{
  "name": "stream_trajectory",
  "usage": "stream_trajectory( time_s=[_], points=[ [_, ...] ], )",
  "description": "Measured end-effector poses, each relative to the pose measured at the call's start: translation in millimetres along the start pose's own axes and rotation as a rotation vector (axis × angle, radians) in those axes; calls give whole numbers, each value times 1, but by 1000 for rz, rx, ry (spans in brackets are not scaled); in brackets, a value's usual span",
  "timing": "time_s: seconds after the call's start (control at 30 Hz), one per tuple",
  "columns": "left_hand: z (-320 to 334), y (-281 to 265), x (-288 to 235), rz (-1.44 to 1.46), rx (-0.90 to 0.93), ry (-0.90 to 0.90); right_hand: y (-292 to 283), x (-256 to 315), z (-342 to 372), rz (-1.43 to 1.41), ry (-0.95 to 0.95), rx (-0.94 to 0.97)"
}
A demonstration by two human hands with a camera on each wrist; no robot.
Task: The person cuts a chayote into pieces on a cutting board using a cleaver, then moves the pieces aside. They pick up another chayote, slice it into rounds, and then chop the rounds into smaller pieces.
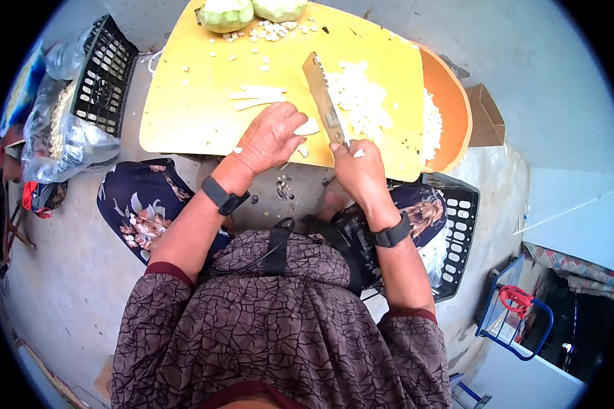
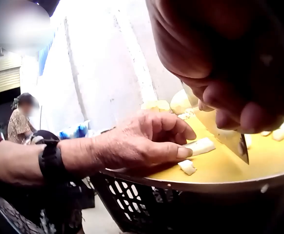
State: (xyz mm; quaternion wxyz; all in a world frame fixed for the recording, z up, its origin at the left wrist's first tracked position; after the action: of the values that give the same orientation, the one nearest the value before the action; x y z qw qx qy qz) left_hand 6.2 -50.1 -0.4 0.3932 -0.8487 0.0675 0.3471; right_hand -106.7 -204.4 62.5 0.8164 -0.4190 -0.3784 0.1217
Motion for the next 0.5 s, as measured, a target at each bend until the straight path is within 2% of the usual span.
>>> stream_trajectory(
  time_s=[0.1, 0.2, 0.5],
  points=[
    [1, 3, 3, -21, 27, -18, -6, -1, 12, 27, -46, 3],
    [-1, 7, 6, -1, 31, -6, -21, 33, 39, -27, 124, 145],
    [-4, 11, 9, 10, 24, 2, -1, 17, 19, 270, 19, 123]
  ],
)
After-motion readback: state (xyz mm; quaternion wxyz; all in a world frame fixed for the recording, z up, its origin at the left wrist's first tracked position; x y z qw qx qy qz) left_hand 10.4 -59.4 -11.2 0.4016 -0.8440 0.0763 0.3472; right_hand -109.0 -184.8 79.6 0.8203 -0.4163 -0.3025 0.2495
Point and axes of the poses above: each hand's wrist, its own z-axis away from the middle knuckle, its own y-axis out of the palm, x = y × z, the point moved 1 cm from there along -z, towards the middle knuckle, and after that the axes turned 7 degrees about z, right-handed, at the moved point
